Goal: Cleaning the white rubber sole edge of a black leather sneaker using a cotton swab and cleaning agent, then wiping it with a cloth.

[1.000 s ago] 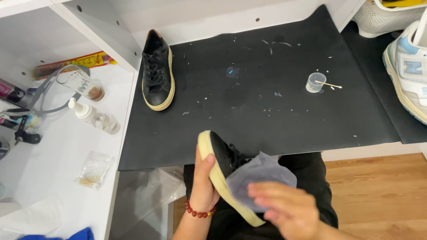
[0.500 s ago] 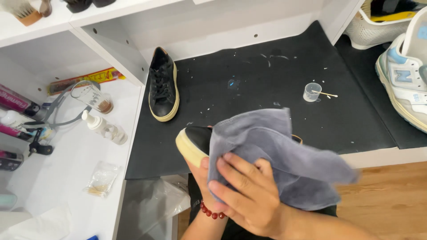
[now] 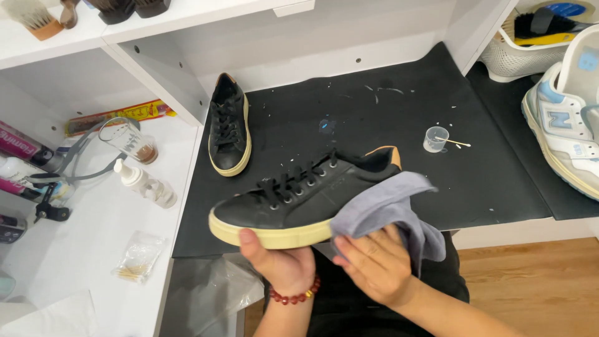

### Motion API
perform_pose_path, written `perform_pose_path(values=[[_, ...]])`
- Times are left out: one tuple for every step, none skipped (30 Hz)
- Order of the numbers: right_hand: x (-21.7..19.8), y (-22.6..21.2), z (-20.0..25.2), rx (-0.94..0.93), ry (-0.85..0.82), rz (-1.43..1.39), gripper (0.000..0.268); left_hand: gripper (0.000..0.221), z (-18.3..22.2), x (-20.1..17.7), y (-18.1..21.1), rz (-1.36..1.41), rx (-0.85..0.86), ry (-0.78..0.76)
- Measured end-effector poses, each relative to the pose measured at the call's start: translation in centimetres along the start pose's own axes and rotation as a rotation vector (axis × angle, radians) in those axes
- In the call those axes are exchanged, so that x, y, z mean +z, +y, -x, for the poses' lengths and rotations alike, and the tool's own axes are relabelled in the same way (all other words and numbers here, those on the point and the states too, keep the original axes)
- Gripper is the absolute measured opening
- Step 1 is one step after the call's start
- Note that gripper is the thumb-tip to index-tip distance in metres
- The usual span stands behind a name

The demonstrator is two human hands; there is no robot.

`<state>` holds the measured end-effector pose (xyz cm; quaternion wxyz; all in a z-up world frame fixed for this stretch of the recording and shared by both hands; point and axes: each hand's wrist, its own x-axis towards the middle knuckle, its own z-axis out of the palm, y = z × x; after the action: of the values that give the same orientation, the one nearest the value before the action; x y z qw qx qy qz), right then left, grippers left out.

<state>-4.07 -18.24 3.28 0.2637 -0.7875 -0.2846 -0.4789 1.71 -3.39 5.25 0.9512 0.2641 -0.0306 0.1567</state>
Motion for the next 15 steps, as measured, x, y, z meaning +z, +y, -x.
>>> perform_pose_path(values=[[0.2, -0.8, -0.8, 0.002, 0.004, 0.003, 0.034, 0.079, 0.4, -1.8, -0.8, -0.002, -0.002, -0.005], [0.4, -1.6, -1.7, -0.067, 0.002, -0.039, 0.036, 0.080, 0.7, -3.6, -1.7, 0.113, -0.151, -0.103], [0.6, -2.3, -2.5, -0.135, -0.002, -0.080, 0.037, 0.081, 1.0, -5.4, -2.6, 0.227, -0.300, -0.202], [0.8, -2.2, -2.2, -0.133, 0.002, -0.076, 0.037, 0.081, 0.8, -5.2, -2.5, 0.226, -0.303, -0.206], [1.0, -2.2, -1.9, -0.143, -0.032, -0.114, 0.036, 0.081, 0.7, -5.2, -2.4, 0.264, -0.401, -0.202], [1.1, -2.2, -1.5, -0.152, -0.066, -0.151, 0.035, 0.081, 0.6, -5.1, -2.2, 0.302, -0.499, -0.198], [1.0, -1.3, -0.6, -0.149, -0.064, -0.148, 0.035, 0.081, 0.1, -4.0, -1.5, 0.300, -0.503, -0.200], [0.8, -0.5, 0.3, -0.135, -0.079, -0.103, 0.033, 0.077, -0.4, -2.9, -0.8, 0.186, -0.385, -0.072], [0.7, 0.4, 1.1, -0.126, -0.093, -0.058, 0.031, 0.073, -1.0, -1.7, -0.1, 0.075, -0.261, 0.051], [0.4, 0.8, 1.2, -0.126, -0.089, -0.054, 0.031, 0.073, -1.5, -1.5, 0.5, 0.075, -0.263, 0.046], [0.0, 1.3, 1.2, 0.008, -0.017, 0.014, 0.032, 0.071, -2.0, -1.3, 0.9, 0.064, -0.166, 0.060], [-0.4, 1.9, 1.3, 0.142, 0.056, 0.082, 0.034, 0.069, -2.5, -1.2, 1.3, 0.054, -0.069, 0.074], [-0.5, 1.9, 1.3, 0.148, 0.052, 0.084, 0.034, 0.069, -2.5, -1.3, 1.6, 0.052, -0.075, 0.077], [-0.6, 2.0, 1.3, 0.276, 0.122, 0.047, 0.028, 0.069, -2.6, -1.5, 1.8, 0.065, -0.068, 0.080], [-0.7, 2.3, 1.2, 0.396, 0.196, 0.012, 0.023, 0.069, -2.8, -1.6, 1.8, 0.082, -0.057, 0.077]])
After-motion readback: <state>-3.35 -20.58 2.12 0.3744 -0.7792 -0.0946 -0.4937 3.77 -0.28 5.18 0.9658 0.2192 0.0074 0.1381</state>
